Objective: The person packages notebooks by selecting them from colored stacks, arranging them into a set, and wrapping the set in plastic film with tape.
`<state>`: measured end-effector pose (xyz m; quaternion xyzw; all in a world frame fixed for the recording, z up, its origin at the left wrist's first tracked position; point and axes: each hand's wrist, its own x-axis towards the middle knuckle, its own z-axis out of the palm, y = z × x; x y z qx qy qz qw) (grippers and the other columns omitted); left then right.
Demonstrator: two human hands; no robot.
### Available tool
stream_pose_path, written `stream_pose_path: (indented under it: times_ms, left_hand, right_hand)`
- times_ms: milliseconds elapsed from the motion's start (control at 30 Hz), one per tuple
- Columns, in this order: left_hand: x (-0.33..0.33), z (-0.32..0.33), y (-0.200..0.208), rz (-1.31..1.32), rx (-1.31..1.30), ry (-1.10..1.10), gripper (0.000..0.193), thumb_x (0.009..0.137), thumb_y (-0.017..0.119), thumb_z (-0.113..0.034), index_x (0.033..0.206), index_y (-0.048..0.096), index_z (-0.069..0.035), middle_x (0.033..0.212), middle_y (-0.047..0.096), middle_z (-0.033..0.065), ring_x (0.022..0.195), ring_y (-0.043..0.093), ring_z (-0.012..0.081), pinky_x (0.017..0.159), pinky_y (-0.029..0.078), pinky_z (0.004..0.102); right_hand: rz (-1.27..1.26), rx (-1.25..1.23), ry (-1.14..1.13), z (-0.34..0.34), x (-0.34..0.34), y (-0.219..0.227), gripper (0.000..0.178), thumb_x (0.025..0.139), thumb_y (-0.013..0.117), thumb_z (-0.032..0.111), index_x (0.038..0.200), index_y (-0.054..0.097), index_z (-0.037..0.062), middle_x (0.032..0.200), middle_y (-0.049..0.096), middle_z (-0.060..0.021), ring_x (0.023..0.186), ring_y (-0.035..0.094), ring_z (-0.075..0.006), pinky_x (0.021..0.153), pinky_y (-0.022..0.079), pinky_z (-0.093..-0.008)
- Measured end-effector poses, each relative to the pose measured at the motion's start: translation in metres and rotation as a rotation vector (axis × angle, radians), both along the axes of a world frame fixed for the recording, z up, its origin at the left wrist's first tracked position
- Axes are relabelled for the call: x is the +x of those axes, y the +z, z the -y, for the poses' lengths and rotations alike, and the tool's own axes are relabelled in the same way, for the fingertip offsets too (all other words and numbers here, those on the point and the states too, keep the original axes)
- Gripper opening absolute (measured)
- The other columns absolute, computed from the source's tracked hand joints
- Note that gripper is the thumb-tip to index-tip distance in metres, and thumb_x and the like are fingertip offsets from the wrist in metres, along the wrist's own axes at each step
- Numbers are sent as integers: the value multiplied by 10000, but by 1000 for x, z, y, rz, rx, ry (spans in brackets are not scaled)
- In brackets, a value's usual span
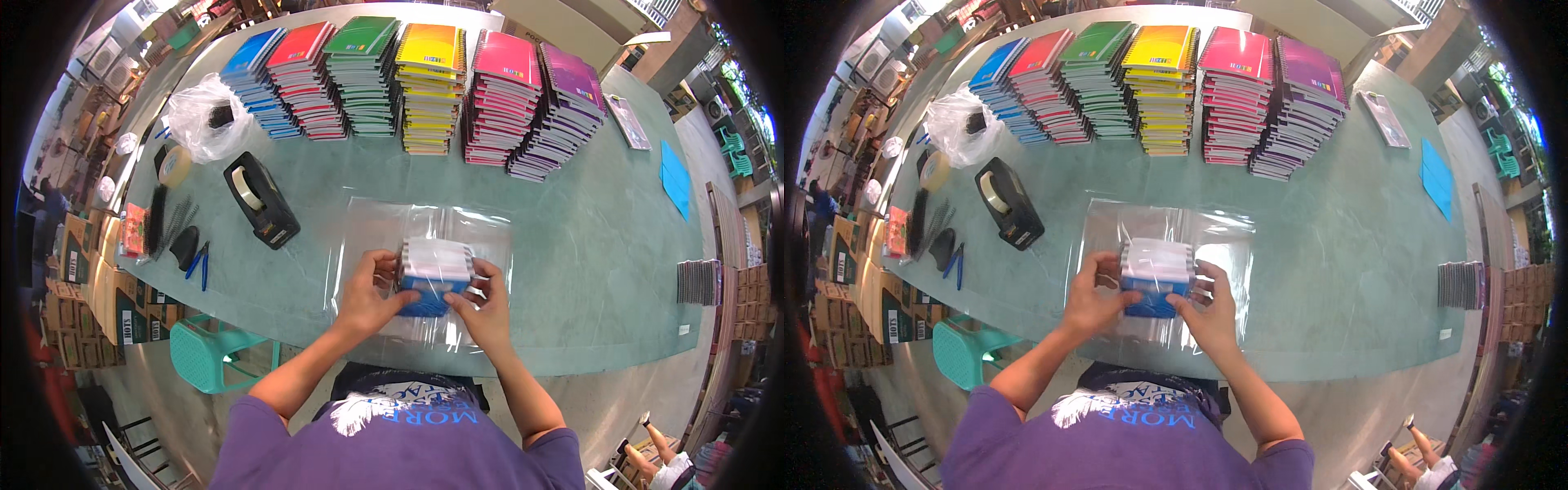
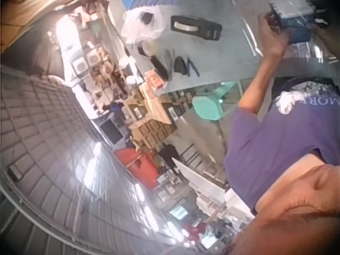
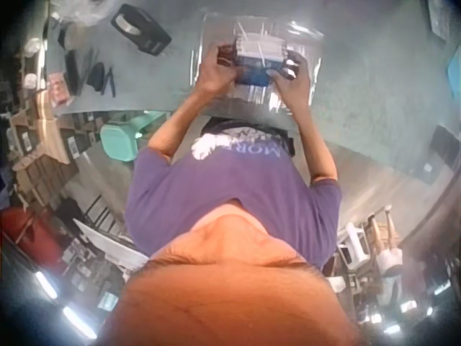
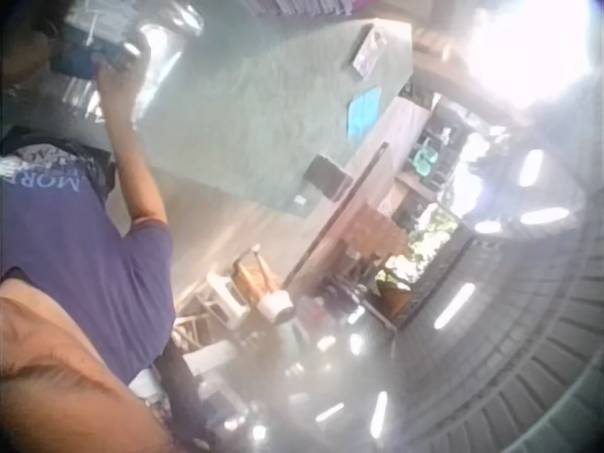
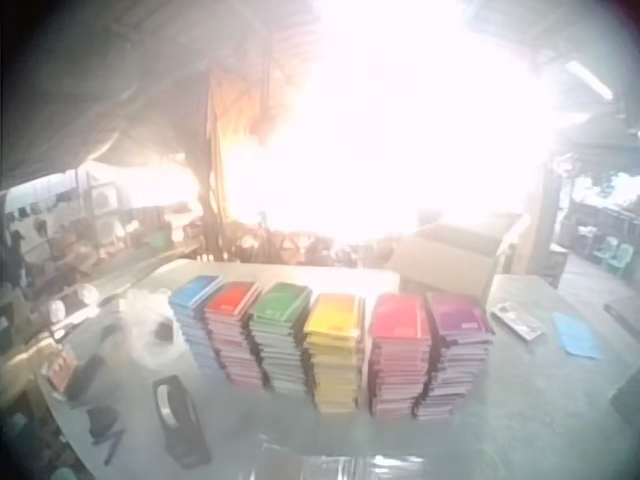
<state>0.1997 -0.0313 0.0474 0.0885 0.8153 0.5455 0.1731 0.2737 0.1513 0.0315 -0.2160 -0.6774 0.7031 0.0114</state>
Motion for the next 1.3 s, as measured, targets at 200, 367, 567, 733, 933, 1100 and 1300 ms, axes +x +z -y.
stream_pose_path:
  times_ms: [200,367,567,733,933,1100,1300]
  left_hand:
    - [-17,13,-22,-295,-12,-377,783,554,807,-69,1234,419,-86,1168,483,111,1054,511,231,868,447,348]
    - [-23,4,-26,-171,47,-406,778,556,797,-72,1230,409,-91,1166,485,105,1102,493,228,898,429,346]
    - [-19,2,-6,-366,23,-325,789,518,824,-141,1206,438,-117,1146,481,138,1104,457,304,966,344,422]
    - [-8,13,48,-1280,-421,-510,600,642,746,-224,1186,504,-144,1171,499,100,1062,519,238,988,342,442]
    - [-22,29,82,-1272,-377,-845,260,667,639,-175,926,616,-156,1257,451,82,1189,390,272,998,317,481]
    - [-75,0,82,-1258,-416,-951,64,620,656,-208,654,672,-157,1263,456,33,1270,295,281,1079,161,506]
    - [-64,-35,76,-1246,-525,-1135,83,638,633,-185,691,693,-163,1234,474,19,1264,308,257,1090,159,515]
  right_hand:
    - [-345,349,281,4,-2,-13,878,572,851,242,1268,359,35,1202,429,-131,1100,470,-250,907,433,-362]
    - [-199,45,201,22,-13,-31,957,620,832,245,1351,244,54,1184,426,-148,1109,453,-251,931,406,-341]
    - [-313,36,53,29,-10,-30,834,638,811,205,1285,311,44,1200,413,-139,1106,455,-242,935,399,-350]
    - [-436,614,-125,19,25,-26,626,619,799,149,1146,481,32,1135,491,-139,1028,497,-276,854,409,-358]
    - [-727,1077,189,27,3,5,277,697,639,41,974,623,26,1041,596,-91,981,555,-264,826,430,-388]
    - [-726,1230,180,34,1,0,299,702,589,52,998,624,42,1046,609,-83,1046,553,-245,869,429,-386]
    - [-679,1178,129,36,2,-7,282,717,565,64,988,637,82,1054,613,-80,1051,560,-239,881,427,-390]
